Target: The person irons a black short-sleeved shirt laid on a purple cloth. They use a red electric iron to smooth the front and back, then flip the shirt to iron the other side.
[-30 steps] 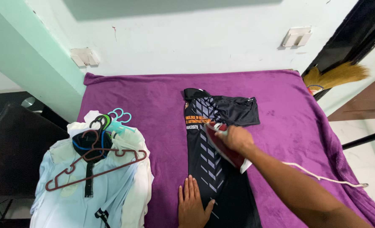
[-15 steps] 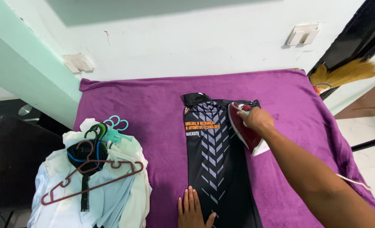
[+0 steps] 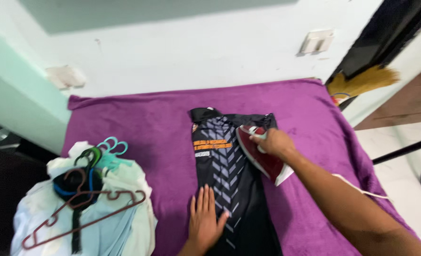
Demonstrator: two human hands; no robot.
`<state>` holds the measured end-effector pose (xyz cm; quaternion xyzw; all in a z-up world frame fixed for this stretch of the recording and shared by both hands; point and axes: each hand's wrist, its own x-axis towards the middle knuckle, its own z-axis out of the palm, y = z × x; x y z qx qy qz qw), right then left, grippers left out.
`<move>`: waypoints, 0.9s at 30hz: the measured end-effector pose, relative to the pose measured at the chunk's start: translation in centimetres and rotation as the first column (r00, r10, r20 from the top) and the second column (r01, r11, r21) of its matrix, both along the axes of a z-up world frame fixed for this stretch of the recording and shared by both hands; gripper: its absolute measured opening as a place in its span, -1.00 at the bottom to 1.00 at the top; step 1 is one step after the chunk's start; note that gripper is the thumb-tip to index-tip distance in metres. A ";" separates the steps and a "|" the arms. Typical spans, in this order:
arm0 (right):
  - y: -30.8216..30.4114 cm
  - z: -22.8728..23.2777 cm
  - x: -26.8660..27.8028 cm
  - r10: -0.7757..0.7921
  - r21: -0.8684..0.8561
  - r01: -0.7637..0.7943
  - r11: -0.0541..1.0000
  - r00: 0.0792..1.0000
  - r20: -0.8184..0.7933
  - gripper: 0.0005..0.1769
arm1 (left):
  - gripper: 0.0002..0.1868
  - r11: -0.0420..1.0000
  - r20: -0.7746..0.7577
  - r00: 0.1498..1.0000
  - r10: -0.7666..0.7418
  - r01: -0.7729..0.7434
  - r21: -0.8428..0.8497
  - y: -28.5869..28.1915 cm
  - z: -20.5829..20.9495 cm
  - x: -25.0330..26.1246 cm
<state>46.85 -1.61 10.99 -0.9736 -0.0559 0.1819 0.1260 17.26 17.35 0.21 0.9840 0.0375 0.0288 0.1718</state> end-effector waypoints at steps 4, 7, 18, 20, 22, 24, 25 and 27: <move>0.5 0.1 -1.0 0.014 0.002 -0.014 1.000 1.000 -0.018 -0.13 | -0.08 0.994 -0.047 0.998 -0.049 0.053 0.094 1.3 2.5 7.7; 0.8 0.2 -0.9 -0.008 -0.006 0.008 1.000 1.000 0.002 -0.13 | -0.09 0.989 -0.114 0.993 -0.016 0.033 0.147 2.2 3.3 12.4; 0.5 0.6 2.8 -0.063 -0.064 0.057 0.996 0.992 -0.109 -0.14 | -0.06 0.983 -0.377 0.921 0.102 -0.036 0.179 3.7 2.9 17.6; 0.4 0.5 3.8 -0.098 -0.075 0.090 0.993 0.989 -0.111 -0.13 | -0.04 0.985 -0.361 0.928 0.091 -0.029 0.173 3.9 2.9 17.5; 0.0 0.3 4.3 -0.120 -0.076 0.111 0.991 0.985 -0.121 -0.18 | -0.04 0.985 -0.363 0.928 0.082 -0.020 0.172 3.9 2.8 17.2; -0.4 0.6 4.8 -0.130 -0.057 0.123 0.991 0.982 -0.136 -0.26 | -0.06 0.983 -0.377 0.923 0.077 -0.007 0.184 4.1 3.1 17.3; -1.1 0.9 4.9 -0.096 -0.047 0.093 0.995 0.993 -0.072 -0.25 | -0.05 0.984 -0.371 0.925 0.078 -0.011 0.180 4.0 3.1 17.4; -2.3 1.4 4.7 -0.033 -0.033 0.034 0.999 0.998 0.055 -0.20 | -0.05 0.985 -0.360 0.930 0.078 -0.017 0.170 3.9 3.1 17.2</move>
